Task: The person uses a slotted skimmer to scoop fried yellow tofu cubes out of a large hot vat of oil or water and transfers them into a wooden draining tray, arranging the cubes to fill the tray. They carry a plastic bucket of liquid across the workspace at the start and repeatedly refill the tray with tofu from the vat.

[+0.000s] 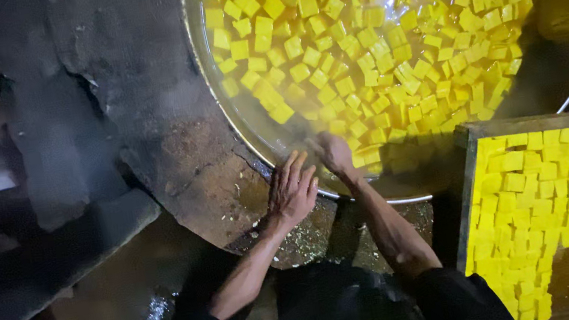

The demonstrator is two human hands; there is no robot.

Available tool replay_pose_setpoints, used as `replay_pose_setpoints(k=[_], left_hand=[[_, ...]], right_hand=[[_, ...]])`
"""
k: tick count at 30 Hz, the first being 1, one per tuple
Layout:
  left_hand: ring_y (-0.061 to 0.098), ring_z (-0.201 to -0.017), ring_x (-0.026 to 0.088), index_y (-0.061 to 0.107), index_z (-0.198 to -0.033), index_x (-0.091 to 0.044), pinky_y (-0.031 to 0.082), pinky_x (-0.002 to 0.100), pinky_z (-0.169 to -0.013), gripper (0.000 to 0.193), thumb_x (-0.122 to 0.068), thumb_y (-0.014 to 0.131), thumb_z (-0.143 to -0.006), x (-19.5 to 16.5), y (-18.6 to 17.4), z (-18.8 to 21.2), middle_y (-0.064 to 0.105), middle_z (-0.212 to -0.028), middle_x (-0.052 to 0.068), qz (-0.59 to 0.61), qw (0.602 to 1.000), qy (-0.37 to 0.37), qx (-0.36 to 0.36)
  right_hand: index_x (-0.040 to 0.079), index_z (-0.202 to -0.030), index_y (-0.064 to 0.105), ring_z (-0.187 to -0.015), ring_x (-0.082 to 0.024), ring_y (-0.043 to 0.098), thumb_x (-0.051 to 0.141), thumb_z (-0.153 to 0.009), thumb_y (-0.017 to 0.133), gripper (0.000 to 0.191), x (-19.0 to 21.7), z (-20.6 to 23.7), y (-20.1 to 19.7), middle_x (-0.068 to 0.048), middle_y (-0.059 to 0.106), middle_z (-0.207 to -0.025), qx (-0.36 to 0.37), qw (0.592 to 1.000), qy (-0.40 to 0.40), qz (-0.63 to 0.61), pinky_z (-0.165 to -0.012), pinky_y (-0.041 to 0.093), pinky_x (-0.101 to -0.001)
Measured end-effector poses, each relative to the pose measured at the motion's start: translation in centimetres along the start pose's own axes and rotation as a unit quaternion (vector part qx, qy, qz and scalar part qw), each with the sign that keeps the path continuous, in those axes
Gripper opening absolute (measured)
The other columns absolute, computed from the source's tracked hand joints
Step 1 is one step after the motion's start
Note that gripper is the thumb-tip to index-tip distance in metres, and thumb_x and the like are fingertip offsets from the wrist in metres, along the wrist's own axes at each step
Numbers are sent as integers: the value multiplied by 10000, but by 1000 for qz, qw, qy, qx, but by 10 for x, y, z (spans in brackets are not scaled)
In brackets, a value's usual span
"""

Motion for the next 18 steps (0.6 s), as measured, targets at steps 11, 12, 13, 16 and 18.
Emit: replay_pose_setpoints(k=[11, 12, 13, 16, 18], left_hand=[[449, -1354, 433, 681, -1189, -68, 403, 540, -1150, 266, -184, 674, -949, -31, 16, 34, 541, -1398, 190, -24, 999, 23, -5], [454, -1381, 431, 676, -1204, -70, 400, 536, -1155, 278, -170, 660, -946, -37, 17, 42, 549, -1424, 190, -29, 999, 41, -15], [459, -1408, 430, 670, -1220, -73, 398, 531, -1159, 292, -157, 647, -942, -44, 15, 49, 557, -1449, 191, -34, 997, 56, -29], [481, -1364, 427, 665, -1213, -42, 405, 546, -1125, 279, -151, 653, -956, -64, 10, 68, 570, -1399, 220, -39, 997, 64, -32], [500, -1339, 420, 663, -1225, -23, 405, 550, -1117, 298, -147, 658, -954, -80, 4, 81, 588, -1380, 207, -44, 995, 74, -42]], right_hand=[[20, -1049, 720, -647, -94, 639, 317, -1017, 691, 301, -29, 93, -56, -56, 666, -769, -157, 940, -137, -272, -595, 523, -289], [38, -1069, 729, -632, -95, 638, 320, -1004, 690, 292, -56, 118, -66, -50, 682, -750, -180, 943, -102, -261, -580, 514, -292], [56, -1090, 737, -617, -95, 636, 322, -992, 689, 288, -84, 144, -77, -43, 697, -731, -197, 945, -70, -250, -565, 504, -294], [56, -1115, 726, -627, -94, 634, 303, -987, 692, 280, -168, 234, -106, -30, 693, -720, -307, 921, -92, -223, -577, 511, -285], [67, -1114, 757, -596, -118, 601, 273, -974, 697, 256, -228, 297, -123, -38, 681, -711, -380, 910, -58, -158, -547, 474, -297]])
Point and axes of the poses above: each hand's wrist, its own z-axis away from the middle knuckle, its own y-axis out of the palm, x = y × z, the point moved 4 cm from there along -z, towards the middle knuckle
